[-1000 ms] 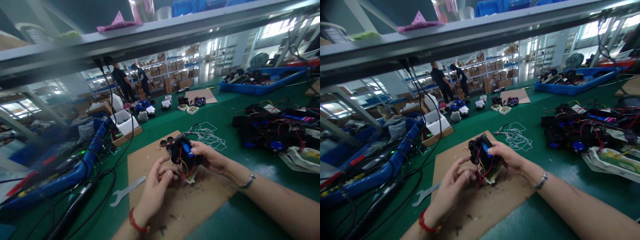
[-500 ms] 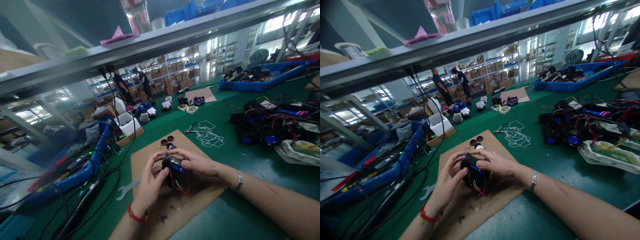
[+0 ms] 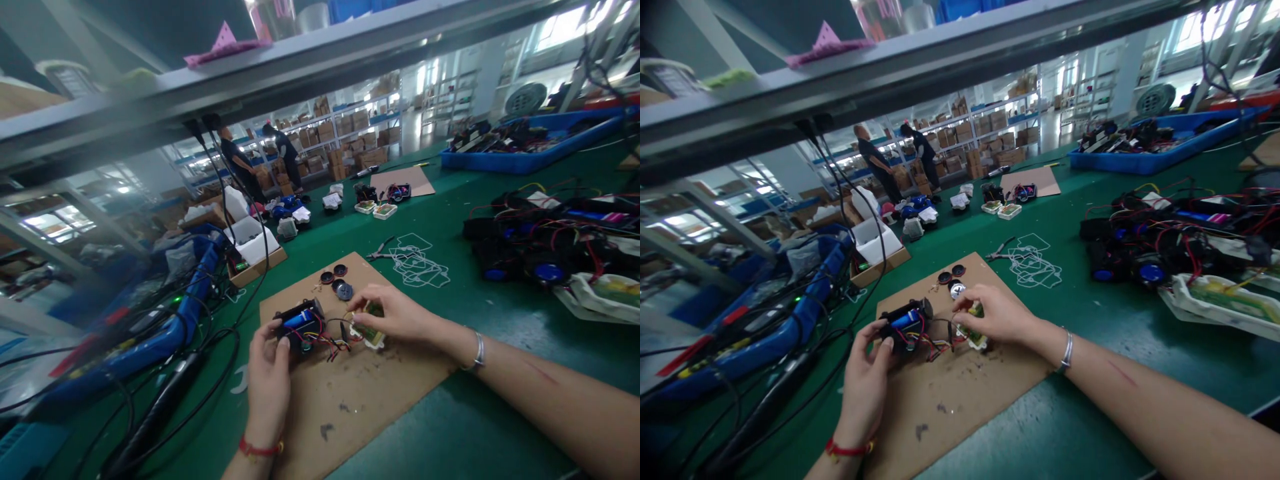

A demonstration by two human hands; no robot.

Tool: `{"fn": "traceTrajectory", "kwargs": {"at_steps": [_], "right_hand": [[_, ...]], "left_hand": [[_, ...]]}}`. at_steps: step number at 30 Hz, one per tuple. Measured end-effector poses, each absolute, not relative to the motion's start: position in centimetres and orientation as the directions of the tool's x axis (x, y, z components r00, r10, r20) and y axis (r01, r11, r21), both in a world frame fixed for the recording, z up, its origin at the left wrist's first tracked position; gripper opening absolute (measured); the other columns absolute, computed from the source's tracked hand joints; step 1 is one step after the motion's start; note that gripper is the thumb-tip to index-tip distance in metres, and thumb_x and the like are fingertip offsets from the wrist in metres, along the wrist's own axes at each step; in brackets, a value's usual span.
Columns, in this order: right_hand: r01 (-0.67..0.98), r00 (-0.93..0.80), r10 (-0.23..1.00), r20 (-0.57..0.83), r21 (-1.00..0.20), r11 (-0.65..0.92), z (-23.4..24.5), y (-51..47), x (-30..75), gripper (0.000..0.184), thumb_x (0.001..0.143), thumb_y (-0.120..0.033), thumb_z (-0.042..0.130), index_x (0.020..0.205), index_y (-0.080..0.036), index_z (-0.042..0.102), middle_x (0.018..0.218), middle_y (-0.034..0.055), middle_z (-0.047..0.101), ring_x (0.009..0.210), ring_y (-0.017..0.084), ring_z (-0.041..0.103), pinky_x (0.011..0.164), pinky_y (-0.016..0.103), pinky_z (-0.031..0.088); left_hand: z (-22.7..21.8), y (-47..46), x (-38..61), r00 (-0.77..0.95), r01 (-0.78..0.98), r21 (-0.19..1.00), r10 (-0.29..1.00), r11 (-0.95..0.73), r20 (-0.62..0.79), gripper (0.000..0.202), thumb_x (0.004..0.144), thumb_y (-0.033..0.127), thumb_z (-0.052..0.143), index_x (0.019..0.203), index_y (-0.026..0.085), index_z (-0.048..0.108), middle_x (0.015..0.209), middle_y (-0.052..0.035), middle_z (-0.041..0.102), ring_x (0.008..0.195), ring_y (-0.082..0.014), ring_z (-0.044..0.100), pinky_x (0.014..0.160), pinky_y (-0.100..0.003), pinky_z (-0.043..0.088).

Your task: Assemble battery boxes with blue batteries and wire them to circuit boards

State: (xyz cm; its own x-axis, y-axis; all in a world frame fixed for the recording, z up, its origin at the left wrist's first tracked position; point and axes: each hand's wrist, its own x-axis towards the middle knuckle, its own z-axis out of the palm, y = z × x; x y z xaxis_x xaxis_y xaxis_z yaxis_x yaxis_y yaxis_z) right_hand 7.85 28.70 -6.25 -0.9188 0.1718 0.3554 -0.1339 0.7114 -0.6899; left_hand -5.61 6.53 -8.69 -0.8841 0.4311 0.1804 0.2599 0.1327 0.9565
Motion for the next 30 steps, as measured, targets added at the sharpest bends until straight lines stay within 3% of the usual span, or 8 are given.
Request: {"fn": "traceTrajectory", "kwargs": {"at_steps": [4,6,9,12,18,22,26,30], "right_hand": [[-0.130,-0.938,0.091,0.334,-0.584,0.801,-6.7,29.5,7.7,0.043,0.080,-0.041,0.063,0.116,-0.017,0.061,0.115,0.0112,0.064,0.109,0.025,0.055,0.093,0.039,0.041],[-0.126,-0.958,0.039,0.285,-0.538,0.834,-6.5,29.5,7.9,0.043,0.080,-0.041,0.063,0.116,-0.017,0.062,0.116,0.0120,0.064,0.108,0.026,0.056,0.093,0.039,0.041],[-0.090,-0.973,0.032,0.230,-0.501,0.861,-5.8,29.6,8.2,0.035,0.082,-0.041,0.059,0.107,-0.018,0.066,0.109,0.0112,0.066,0.100,0.025,0.060,0.086,0.037,0.044],[0.033,-0.985,0.112,0.135,-0.490,0.871,-5.1,29.9,8.6,0.035,0.083,-0.049,0.056,0.096,-0.019,0.070,0.095,0.0107,0.069,0.088,0.025,0.062,0.073,0.034,0.045],[0.160,-0.979,0.200,0.037,-0.467,0.870,-5.2,31.1,8.6,0.043,0.088,-0.053,0.045,0.081,-0.019,0.071,0.071,0.0078,0.069,0.062,0.018,0.060,0.054,0.029,0.037],[0.374,-0.898,0.436,0.057,-0.426,0.824,-5.0,34.2,8.7,0.032,0.083,-0.049,0.054,0.080,-0.021,0.071,0.069,0.0040,0.069,0.063,0.018,0.062,0.054,0.027,0.038],[0.622,-0.705,0.698,0.127,-0.363,0.694,-4.8,39.8,8.7,0.027,0.086,-0.038,0.053,0.097,-0.019,0.069,0.094,0.0081,0.071,0.085,0.023,0.065,0.065,0.028,0.045],[0.763,-0.568,0.817,0.102,-0.307,0.569,-5.5,45.0,7.8,0.025,0.090,-0.031,0.054,0.109,-0.017,0.062,0.112,0.0098,0.064,0.099,0.022,0.061,0.083,0.035,0.048]], "left_hand": [[-8.1,6.5,-5.3,-0.849,0.332,0.909,0.499,0.251,0.172,0.044,0.076,0.040,0.061,0.114,0.021,0.050,0.100,-0.0045,0.055,0.070,-0.0160,0.062,0.064,-0.031,0.053],[-7.5,6.3,-5.1,-0.816,0.471,0.783,0.537,0.405,0.213,0.046,0.076,0.040,0.062,0.117,0.021,0.050,0.092,-0.0027,0.054,0.063,-0.0167,0.059,0.061,-0.034,0.053],[-6.9,6.0,-4.9,-0.697,0.704,0.501,0.625,0.503,0.352,0.042,0.082,0.038,0.055,0.120,0.021,0.049,0.106,-0.0079,0.053,0.093,-0.0254,0.060,0.082,-0.045,0.051],[-7.0,6.0,-4.9,-0.541,0.824,0.409,0.762,0.393,0.357,0.047,0.083,0.032,0.055,0.128,0.025,0.045,0.135,-0.0103,0.041,0.126,-0.0289,0.041,0.103,-0.050,0.037],[-7.9,6.9,-4.9,-0.526,0.837,0.390,0.762,0.385,0.377,0.051,0.082,0.038,0.060,0.129,0.026,0.046,0.125,-0.0095,0.052,0.117,-0.0290,0.048,0.099,-0.050,0.040],[-8.4,7.8,-4.6,-0.552,0.833,0.349,0.699,0.430,0.454,0.052,0.082,0.040,0.060,0.129,0.024,0.046,0.120,-0.0106,0.052,0.112,-0.0300,0.050,0.094,-0.050,0.043],[-8.4,7.9,-4.4,-0.537,0.842,0.384,0.659,0.378,0.528,0.056,0.084,0.040,0.057,0.134,0.023,0.041,0.134,-0.0125,0.043,0.125,-0.0308,0.042,0.101,-0.049,0.038],[-8.6,7.1,-4.4,-0.511,0.857,0.394,0.646,0.331,0.568,0.053,0.086,0.035,0.053,0.136,0.026,0.037,0.139,-0.0110,0.039,0.128,-0.0301,0.038,0.103,-0.049,0.034]]}}
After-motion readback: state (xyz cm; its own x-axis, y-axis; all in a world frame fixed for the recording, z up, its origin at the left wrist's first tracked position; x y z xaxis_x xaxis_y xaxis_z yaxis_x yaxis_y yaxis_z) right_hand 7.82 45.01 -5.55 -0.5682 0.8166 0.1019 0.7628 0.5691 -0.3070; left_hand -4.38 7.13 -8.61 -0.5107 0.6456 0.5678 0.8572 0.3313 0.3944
